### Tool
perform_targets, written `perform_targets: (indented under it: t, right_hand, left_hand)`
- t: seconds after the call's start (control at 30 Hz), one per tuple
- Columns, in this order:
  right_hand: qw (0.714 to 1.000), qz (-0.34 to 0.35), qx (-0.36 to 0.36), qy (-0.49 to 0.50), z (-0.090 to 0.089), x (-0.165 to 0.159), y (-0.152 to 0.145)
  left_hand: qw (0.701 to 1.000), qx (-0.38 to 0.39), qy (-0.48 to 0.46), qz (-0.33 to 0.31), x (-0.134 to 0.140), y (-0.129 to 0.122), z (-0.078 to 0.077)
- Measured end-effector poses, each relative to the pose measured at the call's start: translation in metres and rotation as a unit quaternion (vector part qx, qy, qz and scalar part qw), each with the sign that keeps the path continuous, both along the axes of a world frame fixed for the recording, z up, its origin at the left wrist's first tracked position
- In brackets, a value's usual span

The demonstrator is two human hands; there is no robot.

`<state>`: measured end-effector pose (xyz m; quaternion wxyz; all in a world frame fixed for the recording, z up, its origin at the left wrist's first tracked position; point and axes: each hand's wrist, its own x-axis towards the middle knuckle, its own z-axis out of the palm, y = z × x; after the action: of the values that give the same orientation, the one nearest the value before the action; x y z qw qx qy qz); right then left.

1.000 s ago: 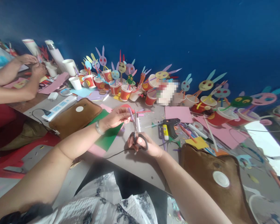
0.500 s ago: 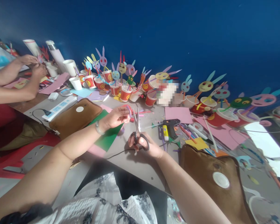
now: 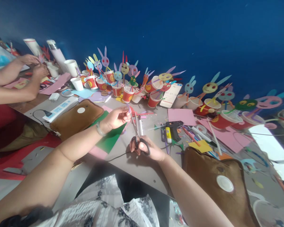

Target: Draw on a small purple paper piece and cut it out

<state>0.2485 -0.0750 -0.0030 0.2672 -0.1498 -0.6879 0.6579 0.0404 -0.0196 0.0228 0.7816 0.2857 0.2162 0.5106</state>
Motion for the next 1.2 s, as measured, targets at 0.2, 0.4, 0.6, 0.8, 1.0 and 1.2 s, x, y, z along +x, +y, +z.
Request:
perform_targets:
  t: [0.2,0.4,0.6,0.8,1.0,1.2]
  right_hand:
    - [1.000,0.003,0.019,-0.005,0.0014,-0.0011,0.0002]
    - [0.999,0.005,0.031,-0.008,-0.0006,-0.0014,0.0010]
    - [0.999,0.004,0.038,-0.012,0.0005,-0.0016,0.0008]
    - [0.999,0.004,0.037,-0.010,-0.0005,-0.0017,0.0012]
    - [1.000,0.004,0.030,-0.009,-0.0033,-0.0008,0.0011]
    - [1.000,0.004,0.028,-0.008,-0.0030,-0.0009,0.0012]
  left_hand:
    - [1.000,-0.008,0.000,-0.001,-0.0004,-0.0005,0.0011]
    - [1.000,-0.014,0.010,-0.002,-0.0007,-0.0008,0.0006]
    - [1.000,-0.009,0.008,-0.005,-0.0007,-0.0013,0.0006]
    - [1.000,-0.012,0.006,-0.007,-0.0006,-0.0013,-0.0001]
    - [1.000,-0.012,0.002,-0.008,-0.0008,-0.0018,0.0016]
    - [1.000,-0.015,0.013,-0.009,-0.0007,-0.0023,0.0027]
